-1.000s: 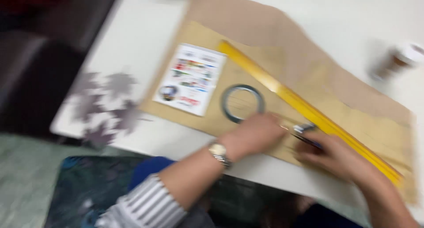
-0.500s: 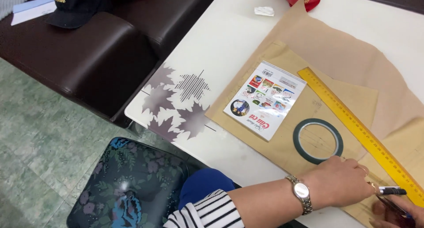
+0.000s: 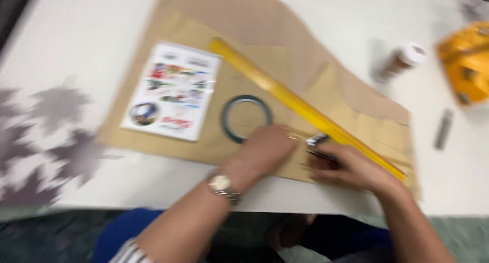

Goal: The person uses a pair of scissors to cut a small piece of green tape from a roll. They then place the cut piece of tape onto a large brown paper pattern on the table, pressing it down to secure it.

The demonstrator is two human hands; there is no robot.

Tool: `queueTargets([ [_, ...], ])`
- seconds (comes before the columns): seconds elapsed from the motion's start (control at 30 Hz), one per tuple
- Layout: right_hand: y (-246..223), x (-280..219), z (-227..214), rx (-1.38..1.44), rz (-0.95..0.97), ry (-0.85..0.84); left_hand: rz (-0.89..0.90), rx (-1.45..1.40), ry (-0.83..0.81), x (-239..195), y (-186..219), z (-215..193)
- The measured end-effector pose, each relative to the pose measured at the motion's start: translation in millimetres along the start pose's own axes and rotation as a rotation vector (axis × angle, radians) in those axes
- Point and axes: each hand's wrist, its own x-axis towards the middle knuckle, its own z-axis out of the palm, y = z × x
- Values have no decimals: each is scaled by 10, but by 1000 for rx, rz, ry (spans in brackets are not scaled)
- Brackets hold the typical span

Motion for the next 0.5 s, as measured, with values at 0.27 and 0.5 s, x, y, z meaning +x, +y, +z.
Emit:
queueTargets([
  [0.27,-240,-27,-135,19,84,-48,-184,-40,-319,-23,36,-367],
  [0.5,161,64,129,-105,-103,4,-230,-66,-104,-173,76,-494],
])
